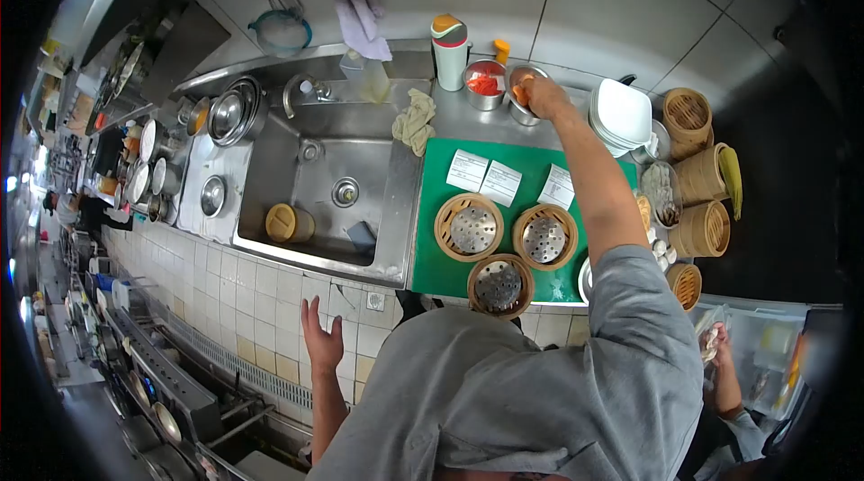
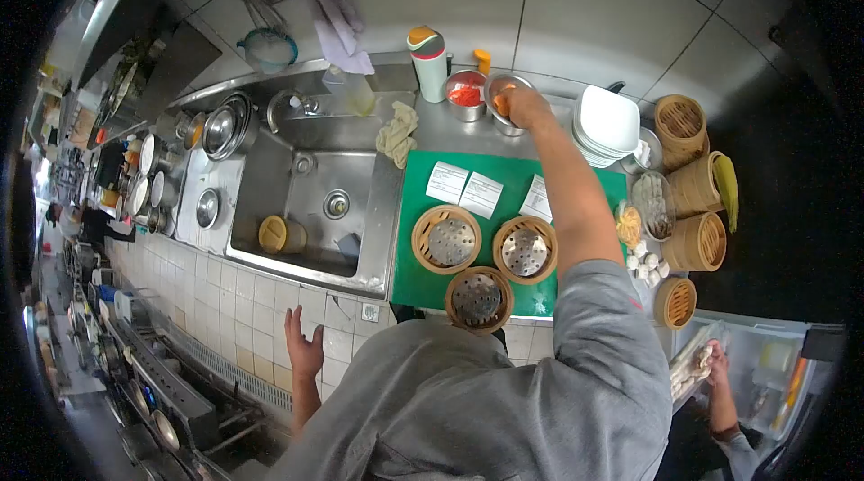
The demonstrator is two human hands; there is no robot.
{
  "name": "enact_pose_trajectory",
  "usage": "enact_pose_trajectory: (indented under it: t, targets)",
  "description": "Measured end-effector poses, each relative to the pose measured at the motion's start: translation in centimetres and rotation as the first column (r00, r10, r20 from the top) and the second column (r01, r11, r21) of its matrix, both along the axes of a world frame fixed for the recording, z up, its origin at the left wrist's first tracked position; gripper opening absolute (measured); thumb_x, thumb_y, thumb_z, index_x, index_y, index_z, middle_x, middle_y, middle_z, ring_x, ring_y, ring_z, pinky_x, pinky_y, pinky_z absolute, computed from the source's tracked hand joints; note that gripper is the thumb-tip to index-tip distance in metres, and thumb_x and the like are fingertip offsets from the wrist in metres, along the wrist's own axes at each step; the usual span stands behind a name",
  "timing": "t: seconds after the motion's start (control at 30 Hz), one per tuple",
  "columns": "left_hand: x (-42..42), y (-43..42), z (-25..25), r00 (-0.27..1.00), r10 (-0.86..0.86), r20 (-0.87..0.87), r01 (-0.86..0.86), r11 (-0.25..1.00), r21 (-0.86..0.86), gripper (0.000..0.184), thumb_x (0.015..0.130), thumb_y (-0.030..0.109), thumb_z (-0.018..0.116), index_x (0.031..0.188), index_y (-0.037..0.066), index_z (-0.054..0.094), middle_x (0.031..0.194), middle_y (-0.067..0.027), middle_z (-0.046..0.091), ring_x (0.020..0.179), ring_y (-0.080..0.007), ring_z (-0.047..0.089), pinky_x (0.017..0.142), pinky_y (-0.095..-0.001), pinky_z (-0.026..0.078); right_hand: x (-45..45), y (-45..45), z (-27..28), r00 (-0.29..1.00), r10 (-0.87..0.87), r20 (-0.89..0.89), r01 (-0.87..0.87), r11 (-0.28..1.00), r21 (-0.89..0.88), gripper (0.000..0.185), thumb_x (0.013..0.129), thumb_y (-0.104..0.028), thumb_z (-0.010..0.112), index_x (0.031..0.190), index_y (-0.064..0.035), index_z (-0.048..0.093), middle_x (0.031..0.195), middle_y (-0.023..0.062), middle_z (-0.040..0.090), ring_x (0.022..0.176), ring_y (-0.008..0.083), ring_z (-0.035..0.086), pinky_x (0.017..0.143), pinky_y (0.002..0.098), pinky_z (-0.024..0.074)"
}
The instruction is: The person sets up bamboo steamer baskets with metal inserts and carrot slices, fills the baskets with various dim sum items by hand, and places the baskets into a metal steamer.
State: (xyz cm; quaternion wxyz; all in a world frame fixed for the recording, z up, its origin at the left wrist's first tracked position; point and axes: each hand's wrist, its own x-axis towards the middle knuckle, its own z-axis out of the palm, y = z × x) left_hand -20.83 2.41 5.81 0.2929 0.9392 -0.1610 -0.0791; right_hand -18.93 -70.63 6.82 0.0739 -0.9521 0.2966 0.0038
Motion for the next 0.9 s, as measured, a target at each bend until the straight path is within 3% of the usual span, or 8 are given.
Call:
enact_pose_trajectory:
  t: [0.2,0.3,0.4,0.47,0.6,0.67,0.7,0.9]
  targets:
    - [1.8,-4.3,2.0,0.996,-0.086,-0.012,0.085,0.995,-0.061,0.066,0.089,0.007,0.075,0.149,0.008,0.047,0.157,-0.0297,0.038,0.145,-0.0468,0.038,0.116,-0.0494,0.038,0.0,-0.5,0.8,0.997,-0.077,0.022,0.077,0.997,-0.012,0.022,0.089,-0.013,0.060,0.103,-0.0089,0.077,0.103,0.0199,0.076,0.099,0.0396,0.072,0.091,0.0457,0.0578]
    - [2.2,-6.2,2.0,0.991,-0.130,-0.033,0.127,0.988,-0.083,0.066,0.088,0.006,0.075,0.149,0.008,0.047,0.157,-0.0281,0.038,0.145,-0.0455,0.039,0.116,-0.0489,0.038,-0.9,-2.2,-0.6,0.935,0.006,0.355,-0.002,1.000,-0.009,0.022,0.089,-0.015,0.063,0.102,-0.0067,0.079,0.096,0.0203,0.076,0.093,0.0390,0.073,0.085,0.0423,0.0592]
    - [2.0,-9.1,1.9,0.979,-0.150,-0.139,0.125,0.977,-0.170,0.067,0.088,0.006,0.076,0.149,0.009,0.048,0.157,-0.0250,0.040,0.144,-0.0442,0.041,0.115,-0.0485,0.040,-2.1,-2.0,0.8,0.846,-0.232,0.481,0.173,0.971,0.163,0.022,0.090,-0.015,0.066,0.106,-0.0047,0.078,0.098,0.0196,0.077,0.088,0.0315,0.076,0.081,0.0364,0.0596]
    - [2.3,-11.6,1.3,0.947,-0.300,-0.111,0.268,0.934,-0.238,0.065,0.087,0.008,0.077,0.147,0.012,0.052,0.157,-0.0230,0.041,0.143,-0.0437,0.042,0.115,-0.0484,0.040,-3.2,-0.9,2.0,0.585,-0.486,0.650,0.219,0.866,0.450,0.020,0.093,-0.013,0.067,0.105,-0.0028,0.078,0.095,0.0145,0.078,0.082,0.0221,0.075,0.076,0.0310,0.0585]
    - [1.3,-19.6,2.7,0.792,-0.604,0.089,0.611,0.786,-0.097,0.058,0.086,0.022,0.080,0.139,0.011,0.061,0.158,-0.0215,0.041,0.144,-0.0450,0.038,0.117,-0.0499,0.036,-8.2,8.6,2.5,0.788,-0.361,0.499,-0.275,0.519,0.809,0.016,0.096,0.001,0.060,0.104,0.0001,0.074,0.091,0.0069,0.075,0.076,0.0157,0.069,0.069,0.0313,0.0574]
    - [1.0,-23.4,2.2,0.743,-0.661,0.102,0.669,0.738,-0.086,0.057,0.086,0.027,0.080,0.137,0.010,0.063,0.158,-0.0218,0.040,0.144,-0.0453,0.037,0.118,-0.0501,0.035,-10.3,17.7,1.9,0.880,-0.303,0.366,-0.232,0.398,0.887,0.014,0.092,0.004,0.066,0.103,-0.0005,0.074,0.092,0.0069,0.075,0.079,0.0130,0.069,0.070,0.0291,0.0567]
    - [0.6,-24.8,1.3,0.762,-0.639,0.101,0.647,0.752,-0.126,0.057,0.086,0.028,0.080,0.137,0.009,0.063,0.159,-0.0222,0.039,0.145,-0.0442,0.037,0.119,-0.0495,0.034,-10.9,20.6,0.6,0.939,-0.128,0.319,-0.210,0.522,0.827,0.015,0.089,0.004,0.069,0.102,-0.0015,0.076,0.091,0.0063,0.076,0.077,0.0115,0.068,0.067,0.0279,0.0556]
    - [0.3,-28.0,-1.9,0.787,-0.612,0.075,0.616,0.785,-0.062,0.055,0.082,0.031,0.084,0.129,0.007,0.068,0.158,-0.0254,0.037,0.145,-0.0453,0.035,0.119,-0.0506,0.033,-12.1,27.2,1.0,0.934,-0.220,0.282,-0.071,0.658,0.749,0.017,0.085,-0.012,0.078,0.097,0.0000,0.077,0.083,0.0177,0.074,0.072,0.0224,0.071,0.069,0.0352,0.0556]
